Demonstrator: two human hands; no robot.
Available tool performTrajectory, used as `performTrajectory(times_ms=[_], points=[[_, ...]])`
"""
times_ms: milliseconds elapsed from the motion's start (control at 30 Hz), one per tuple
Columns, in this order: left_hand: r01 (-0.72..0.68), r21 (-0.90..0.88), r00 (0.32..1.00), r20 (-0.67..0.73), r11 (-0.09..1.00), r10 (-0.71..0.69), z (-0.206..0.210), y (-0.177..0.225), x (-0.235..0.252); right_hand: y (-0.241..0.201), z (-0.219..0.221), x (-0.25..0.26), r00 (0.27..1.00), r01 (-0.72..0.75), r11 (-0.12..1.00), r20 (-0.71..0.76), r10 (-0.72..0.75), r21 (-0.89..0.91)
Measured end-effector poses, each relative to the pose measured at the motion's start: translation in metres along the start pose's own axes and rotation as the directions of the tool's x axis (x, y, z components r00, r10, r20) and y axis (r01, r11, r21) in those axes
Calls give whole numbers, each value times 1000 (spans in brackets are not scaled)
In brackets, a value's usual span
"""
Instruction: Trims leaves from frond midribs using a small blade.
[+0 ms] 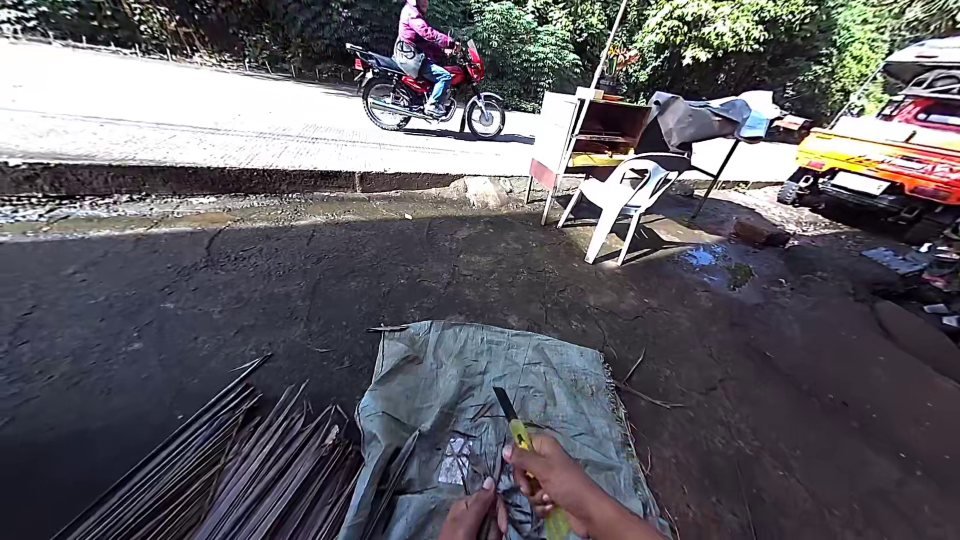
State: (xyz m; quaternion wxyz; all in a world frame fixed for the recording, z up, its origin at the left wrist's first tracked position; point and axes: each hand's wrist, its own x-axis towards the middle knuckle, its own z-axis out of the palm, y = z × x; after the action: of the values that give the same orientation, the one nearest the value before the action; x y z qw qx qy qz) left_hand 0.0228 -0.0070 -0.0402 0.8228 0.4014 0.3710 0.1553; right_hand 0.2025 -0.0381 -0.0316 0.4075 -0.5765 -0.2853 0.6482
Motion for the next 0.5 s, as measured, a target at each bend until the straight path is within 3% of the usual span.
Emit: performTrajectory(times_ms=[67,200,267,300,367,433,500], points=[[-12,40,1000,-4,999,12,1,-4,2,-2,3,0,1000,-10,999,0,10,45],[-43,182,998,57,982,34,-7,-7,1,-17,-21,14,966,53,995,-258,-30,84],[-24,156,1000,11,988,23,-7,-4,-1,-17,-29,20,930,100,972,-327,-166,-211],[-12,106,1000,-21,994,14,-8,-3,-1,-17,-29,19,924,100,874,-281,-258,-475],[22,-14,998,-64,1000,-23,-10,2,-1,-11,-19,8,911,141,461,-68,-407,-876],[44,-131,998,-36,990,-49,-12,8,-2,14,-10,11,719,280,3,208,-664,-960],[46,-227,999,27,973,-41,-16,11,-3,24,-13,22,546,286,-215,343,-764,-934]])
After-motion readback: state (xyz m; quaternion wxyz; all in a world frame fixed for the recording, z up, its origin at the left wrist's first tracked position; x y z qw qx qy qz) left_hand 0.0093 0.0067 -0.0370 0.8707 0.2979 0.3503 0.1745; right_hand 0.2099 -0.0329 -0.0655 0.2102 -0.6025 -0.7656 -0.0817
